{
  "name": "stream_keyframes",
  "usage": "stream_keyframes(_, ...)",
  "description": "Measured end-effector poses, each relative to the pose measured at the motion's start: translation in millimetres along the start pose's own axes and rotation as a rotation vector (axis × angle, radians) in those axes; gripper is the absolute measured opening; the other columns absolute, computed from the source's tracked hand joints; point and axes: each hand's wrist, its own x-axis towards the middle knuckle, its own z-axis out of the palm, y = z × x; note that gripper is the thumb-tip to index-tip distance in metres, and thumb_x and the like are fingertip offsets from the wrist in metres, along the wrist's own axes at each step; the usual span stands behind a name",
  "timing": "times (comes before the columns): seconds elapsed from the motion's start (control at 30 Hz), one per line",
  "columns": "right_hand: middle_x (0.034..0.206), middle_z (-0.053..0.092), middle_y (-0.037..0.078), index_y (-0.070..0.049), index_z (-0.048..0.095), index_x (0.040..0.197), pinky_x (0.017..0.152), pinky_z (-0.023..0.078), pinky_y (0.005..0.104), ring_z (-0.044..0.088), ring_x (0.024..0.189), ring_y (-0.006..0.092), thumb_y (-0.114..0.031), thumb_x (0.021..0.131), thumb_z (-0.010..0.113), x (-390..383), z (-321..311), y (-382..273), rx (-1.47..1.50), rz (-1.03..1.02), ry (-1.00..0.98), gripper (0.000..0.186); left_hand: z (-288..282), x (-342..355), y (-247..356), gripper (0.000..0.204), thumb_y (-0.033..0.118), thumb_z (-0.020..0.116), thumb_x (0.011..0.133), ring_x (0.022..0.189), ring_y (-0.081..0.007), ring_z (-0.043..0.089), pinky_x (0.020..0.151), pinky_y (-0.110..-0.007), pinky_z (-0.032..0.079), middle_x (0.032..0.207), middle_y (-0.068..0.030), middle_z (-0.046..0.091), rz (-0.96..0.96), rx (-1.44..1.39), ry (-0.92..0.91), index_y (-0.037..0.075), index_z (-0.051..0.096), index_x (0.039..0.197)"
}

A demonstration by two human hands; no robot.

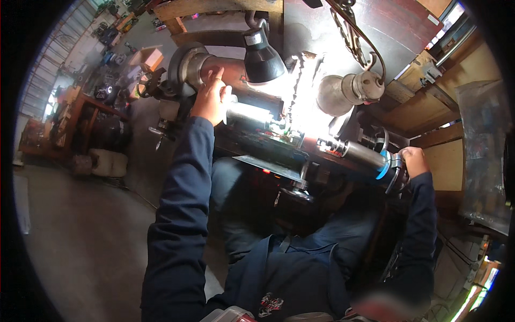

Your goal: The recorder is using a lathe to grind a metal cylinder and measuring it with calipers.

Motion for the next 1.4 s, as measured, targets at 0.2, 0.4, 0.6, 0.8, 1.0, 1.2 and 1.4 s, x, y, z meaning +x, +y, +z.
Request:
stream_keyframes(0.2,0.092,0.069,0.001,-0.004,0.072,0.095,0.078,0.043,0.0288,0.06,0.083,0.0141,-0.025,0.093,0.06,77,26,53,0.241,0.386,-0.717,0.024,3,4,8,0.053,0.022,0.052,0.097,0.134,-0.0406,0.04,0.107,-0.05,0.036,0.142,-0.027,0.043,-0.057,-0.007,-0.111,0.008,0.035,0.146)
stream_keyframes(0.4,0.095,0.071,0.01,0.003,0.069,0.096,0.078,0.047,0.0343,0.064,0.087,0.0217,-0.029,0.091,0.058,47,5,60,0.264,0.231,-0.381,0.033,2,6,16,0.053,0.013,0.051,0.098,0.131,-0.0382,0.045,0.109,-0.043,0.034,0.094,-0.015,0.063,-0.022,-0.028,-0.084,0.008,0.035,0.148)
stream_keyframes(0.6,0.106,0.069,0.017,-0.003,0.066,0.11,0.088,0.048,0.0412,0.064,0.099,0.0358,-0.026,0.094,0.052,-42,12,-27,-0.067,-0.019,0.466,0.031,-4,5,10,0.053,0.019,0.054,0.096,0.124,-0.0428,0.05,0.103,-0.045,0.04,0.138,-0.03,0.047,-0.014,0.019,-0.094,0.012,0.037,0.146)
stream_keyframes(0.8,0.109,0.069,0.014,-0.005,0.065,0.116,0.083,0.046,0.0399,0.065,0.096,0.0309,-0.019,0.097,0.048,-82,40,-31,-0.232,-0.185,0.841,0.029,-6,6,24,0.053,0.019,0.053,0.097,0.126,-0.041,0.049,0.106,-0.043,0.04,0.138,-0.0311,0.046,-0.127,-0.048,-0.134,0.012,0.036,0.147)
stream_keyframes(1.0,0.104,0.068,0.015,0.003,0.062,0.114,0.078,0.045,0.0417,0.063,0.086,0.0323,-0.016,0.101,0.041,-89,71,-31,-0.328,-0.291,1.173,0.031,-7,2,16,0.052,0.019,0.053,0.097,0.13,-0.0392,0.046,0.107,-0.041,0.039,0.138,-0.0295,0.047,-0.131,-0.087,-0.141,0.01,0.037,0.146)
stream_keyframes(1.2,0.111,0.065,0.019,0.005,0.058,0.12,0.077,0.046,0.0417,0.064,0.087,0.0329,-0.019,0.103,0.04,-94,85,-18,-0.393,-0.361,1.249,0.035,-7,1,21,0.051,0.02,0.054,0.097,0.133,-0.0378,0.043,0.108,-0.042,0.036,0.134,-0.0257,0.052,-0.136,-0.063,-0.088,0.009,0.039,0.145)
stream_keyframes(1.4,0.109,0.071,0.01,-0.013,0.067,0.117,0.079,0.048,0.0403,0.067,0.093,0.0291,-0.021,0.097,0.048,-80,34,-37,-0.179,-0.158,0.745,0.028,-6,6,17,0.055,0.021,0.055,0.097,0.135,-0.0393,0.04,0.11,-0.042,0.035,0.138,-0.0244,0.05,-0.154,-0.036,-0.131,0.01,0.034,0.147)
